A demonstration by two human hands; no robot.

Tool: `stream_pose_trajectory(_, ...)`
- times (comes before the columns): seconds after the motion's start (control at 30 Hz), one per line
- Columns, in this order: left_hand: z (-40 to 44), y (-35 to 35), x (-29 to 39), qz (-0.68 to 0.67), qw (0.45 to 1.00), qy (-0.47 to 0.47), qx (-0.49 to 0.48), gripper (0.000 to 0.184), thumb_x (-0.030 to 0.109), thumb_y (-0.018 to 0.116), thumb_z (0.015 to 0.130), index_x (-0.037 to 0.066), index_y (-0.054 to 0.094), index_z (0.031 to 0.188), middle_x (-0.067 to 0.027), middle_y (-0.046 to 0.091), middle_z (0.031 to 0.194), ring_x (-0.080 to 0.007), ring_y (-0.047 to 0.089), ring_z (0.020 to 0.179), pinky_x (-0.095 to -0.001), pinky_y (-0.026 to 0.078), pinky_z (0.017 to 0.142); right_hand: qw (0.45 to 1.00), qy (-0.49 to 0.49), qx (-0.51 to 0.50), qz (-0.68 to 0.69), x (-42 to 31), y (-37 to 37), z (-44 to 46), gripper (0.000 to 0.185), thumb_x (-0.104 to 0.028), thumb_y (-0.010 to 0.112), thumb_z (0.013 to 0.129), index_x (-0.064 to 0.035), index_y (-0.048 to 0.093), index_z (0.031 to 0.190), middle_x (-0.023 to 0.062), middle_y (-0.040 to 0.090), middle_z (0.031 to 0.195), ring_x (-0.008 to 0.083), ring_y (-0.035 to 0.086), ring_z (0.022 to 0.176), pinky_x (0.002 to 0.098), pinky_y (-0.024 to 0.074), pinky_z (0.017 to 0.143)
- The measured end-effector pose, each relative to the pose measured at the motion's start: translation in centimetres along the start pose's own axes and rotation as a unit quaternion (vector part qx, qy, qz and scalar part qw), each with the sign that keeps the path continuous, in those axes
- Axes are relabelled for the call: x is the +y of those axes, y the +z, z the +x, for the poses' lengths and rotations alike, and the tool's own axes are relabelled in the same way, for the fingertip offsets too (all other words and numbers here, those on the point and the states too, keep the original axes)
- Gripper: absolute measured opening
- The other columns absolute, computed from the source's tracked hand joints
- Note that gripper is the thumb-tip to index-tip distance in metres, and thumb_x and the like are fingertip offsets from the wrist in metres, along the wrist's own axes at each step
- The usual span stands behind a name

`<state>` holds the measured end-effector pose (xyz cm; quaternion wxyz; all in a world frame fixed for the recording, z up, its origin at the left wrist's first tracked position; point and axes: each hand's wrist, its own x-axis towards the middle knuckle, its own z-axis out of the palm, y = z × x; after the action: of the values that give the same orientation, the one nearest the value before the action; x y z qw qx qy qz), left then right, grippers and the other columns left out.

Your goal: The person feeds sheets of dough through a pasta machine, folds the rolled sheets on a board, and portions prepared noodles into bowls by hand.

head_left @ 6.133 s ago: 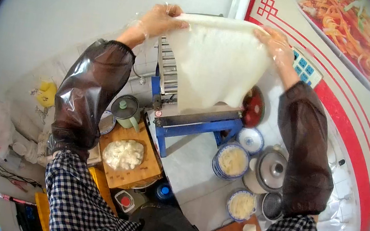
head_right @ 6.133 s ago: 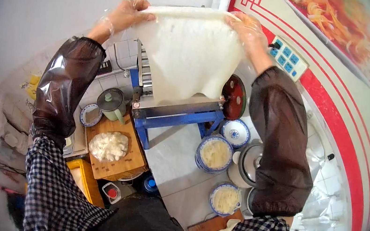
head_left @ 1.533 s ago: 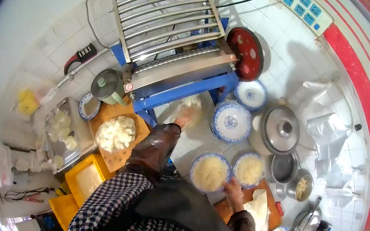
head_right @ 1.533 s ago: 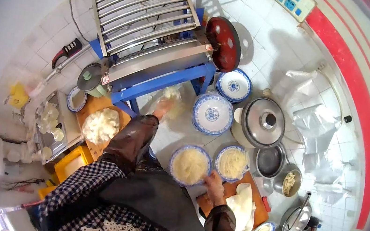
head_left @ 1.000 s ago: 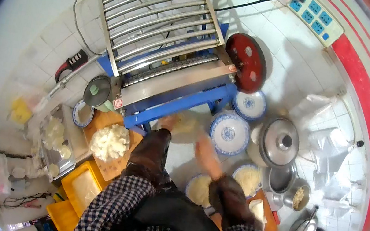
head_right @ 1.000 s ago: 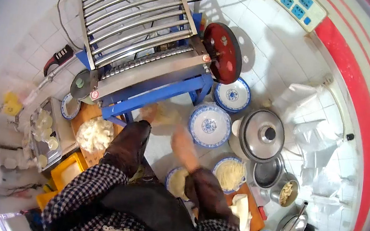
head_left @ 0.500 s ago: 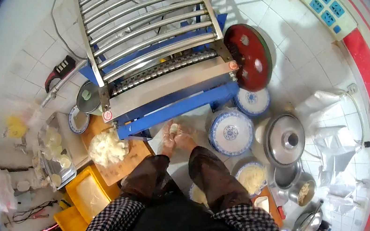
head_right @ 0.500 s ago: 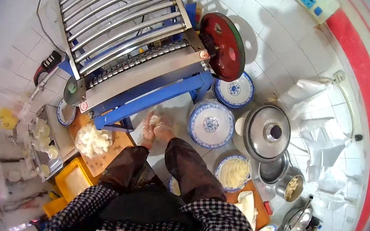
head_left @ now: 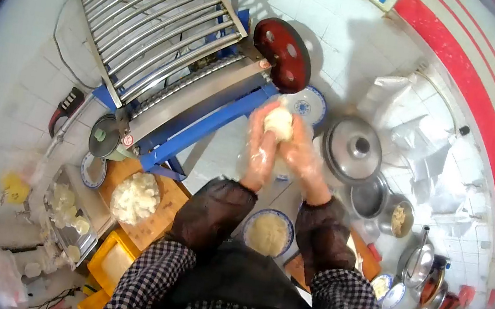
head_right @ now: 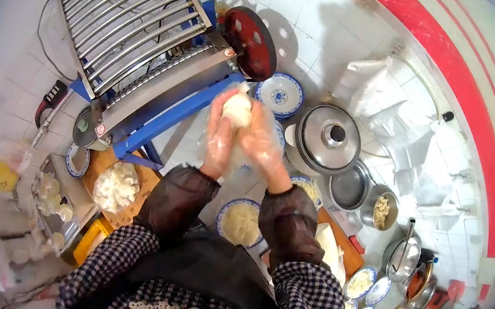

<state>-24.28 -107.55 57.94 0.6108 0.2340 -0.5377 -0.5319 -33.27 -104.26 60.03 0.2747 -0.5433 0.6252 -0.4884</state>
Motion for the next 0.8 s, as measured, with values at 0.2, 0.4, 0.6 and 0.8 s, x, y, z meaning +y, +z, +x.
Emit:
stream_pose_trajectory(0.2,0.0,2.2,-6.6,0.04,0.995,-0.082,-0.027,0.045,0.005,0.041,0.079,0.006,0.051,0.122,-0.0145,0.044,0.128,-0.0274,0.041,0.119,-0.0374,0.031,0.104,0.99,-0.007,0.055,-0.129,12.4,-0.5,2.1,0.049,-0.014,0.051,0.082,-0.0029,0.044,0.129,0.0259,0.054,0.12,0.0397,0.05,0.114,0.0409,0.0392,0.098)
stream_pose_trajectory(0.4,-4.4,-4.9,-24.4,0.574,0.767,-0.039,-0.284,0.057,0.006,0.048,0.079,0.001,0.037,0.135,-0.0225,0.036,0.14,-0.038,0.029,0.133,-0.0451,0.024,0.11,0.965,0.018,-0.019,-0.262,12.2,-4.5,-4.0,0.038,-0.013,0.047,0.085,-0.0025,0.053,0.121,0.0243,0.059,0.112,0.0396,0.053,0.107,0.0432,0.0415,0.093)
stream_pose_trajectory(0.6,-5.6,-1.1,-8.9,0.426,0.89,-0.046,-0.157,0.05,0.001,0.055,0.069,0.001,0.053,0.119,-0.0203,0.05,0.122,-0.0356,0.042,0.12,-0.0429,0.028,0.107,0.943,0.061,0.122,-0.302,10.7,-15.0,-22.4,0.037,-0.003,0.043,0.084,-0.0013,0.055,0.119,0.0248,0.059,0.108,0.0405,0.052,0.105,0.0442,0.0415,0.091)
stream_pose_trajectory(0.8,-20.2,6.9,-7.9,0.275,0.925,-0.077,-0.249,0.031,0.005,0.055,0.08,0.004,0.059,0.111,-0.0119,0.062,0.104,-0.0281,0.058,0.101,-0.0365,0.045,0.089,0.833,0.361,0.324,-0.266,18.4,-21.1,-50.2,0.045,-0.007,0.055,0.075,-0.0011,0.054,0.119,0.0229,0.06,0.108,0.039,0.054,0.106,0.0425,0.042,0.092)
